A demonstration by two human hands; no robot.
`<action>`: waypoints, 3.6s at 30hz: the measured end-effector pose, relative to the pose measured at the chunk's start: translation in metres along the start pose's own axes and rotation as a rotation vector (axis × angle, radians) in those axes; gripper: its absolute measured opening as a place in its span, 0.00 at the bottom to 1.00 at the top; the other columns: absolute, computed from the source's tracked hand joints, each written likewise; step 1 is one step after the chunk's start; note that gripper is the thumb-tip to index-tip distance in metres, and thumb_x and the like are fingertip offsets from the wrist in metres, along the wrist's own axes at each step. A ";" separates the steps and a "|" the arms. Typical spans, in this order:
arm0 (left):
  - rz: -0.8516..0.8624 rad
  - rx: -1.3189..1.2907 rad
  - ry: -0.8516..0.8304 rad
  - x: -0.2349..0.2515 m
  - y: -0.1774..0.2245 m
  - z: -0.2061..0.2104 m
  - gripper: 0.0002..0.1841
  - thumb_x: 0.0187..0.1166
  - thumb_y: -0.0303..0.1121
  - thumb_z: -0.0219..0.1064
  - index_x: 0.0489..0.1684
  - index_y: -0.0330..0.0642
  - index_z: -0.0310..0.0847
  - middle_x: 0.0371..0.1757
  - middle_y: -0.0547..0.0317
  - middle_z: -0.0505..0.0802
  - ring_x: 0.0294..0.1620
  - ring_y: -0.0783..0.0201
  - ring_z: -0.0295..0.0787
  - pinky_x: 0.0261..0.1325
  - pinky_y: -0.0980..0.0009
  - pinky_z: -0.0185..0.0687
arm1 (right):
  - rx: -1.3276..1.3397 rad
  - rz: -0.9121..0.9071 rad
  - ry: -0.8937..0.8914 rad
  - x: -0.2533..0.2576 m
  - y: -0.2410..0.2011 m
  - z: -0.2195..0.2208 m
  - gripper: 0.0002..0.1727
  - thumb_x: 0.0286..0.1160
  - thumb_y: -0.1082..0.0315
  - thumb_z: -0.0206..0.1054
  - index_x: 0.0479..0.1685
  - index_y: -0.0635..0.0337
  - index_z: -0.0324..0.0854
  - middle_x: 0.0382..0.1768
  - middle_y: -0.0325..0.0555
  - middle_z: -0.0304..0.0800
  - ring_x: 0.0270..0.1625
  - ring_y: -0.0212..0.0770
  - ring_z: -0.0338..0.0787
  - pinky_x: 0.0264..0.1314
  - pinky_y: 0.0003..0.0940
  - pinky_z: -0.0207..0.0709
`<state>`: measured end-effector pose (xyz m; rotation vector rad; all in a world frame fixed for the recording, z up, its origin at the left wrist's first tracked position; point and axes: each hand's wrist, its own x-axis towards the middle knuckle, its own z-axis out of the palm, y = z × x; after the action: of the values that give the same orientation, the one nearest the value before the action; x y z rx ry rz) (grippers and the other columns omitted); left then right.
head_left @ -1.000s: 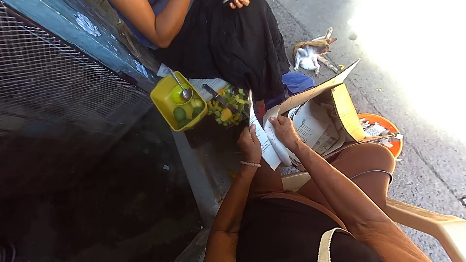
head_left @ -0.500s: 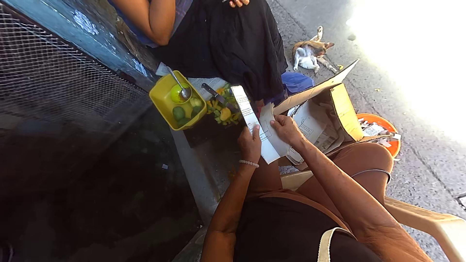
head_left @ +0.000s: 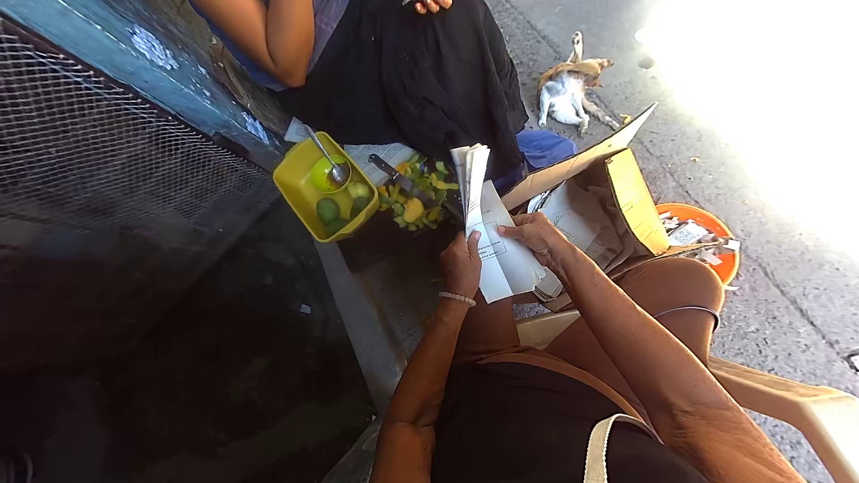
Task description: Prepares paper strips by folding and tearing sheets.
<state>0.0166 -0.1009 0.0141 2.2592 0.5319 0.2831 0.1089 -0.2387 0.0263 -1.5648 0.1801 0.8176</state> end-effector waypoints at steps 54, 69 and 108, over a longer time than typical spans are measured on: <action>-0.441 -0.441 -0.363 -0.004 0.002 -0.031 0.27 0.93 0.51 0.50 0.57 0.33 0.83 0.46 0.43 0.90 0.42 0.58 0.87 0.49 0.60 0.83 | -0.228 0.144 -0.036 -0.055 0.001 0.039 0.13 0.89 0.65 0.61 0.37 0.65 0.82 0.27 0.44 0.82 0.28 0.32 0.82 0.36 0.29 0.77; -0.440 -1.278 -0.292 -0.012 0.053 -0.008 0.18 0.95 0.34 0.38 0.70 0.37 0.68 0.53 0.51 0.94 0.53 0.62 0.94 0.59 0.67 0.89 | -0.523 -0.359 -0.096 -0.078 0.011 0.016 0.23 0.94 0.60 0.49 0.61 0.76 0.78 0.50 0.68 0.88 0.58 0.59 0.89 0.66 0.53 0.77; -0.067 0.843 -1.018 0.037 0.039 0.226 0.35 0.85 0.49 0.64 0.84 0.30 0.64 0.76 0.31 0.80 0.76 0.39 0.80 0.77 0.46 0.76 | 0.139 0.331 1.096 0.003 0.175 -0.439 0.17 0.74 0.76 0.66 0.61 0.67 0.82 0.58 0.68 0.84 0.60 0.63 0.85 0.59 0.66 0.77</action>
<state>0.1424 -0.2546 -0.1067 2.7225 0.1564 -1.2889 0.1839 -0.6749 -0.1400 -1.7201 1.2784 0.0946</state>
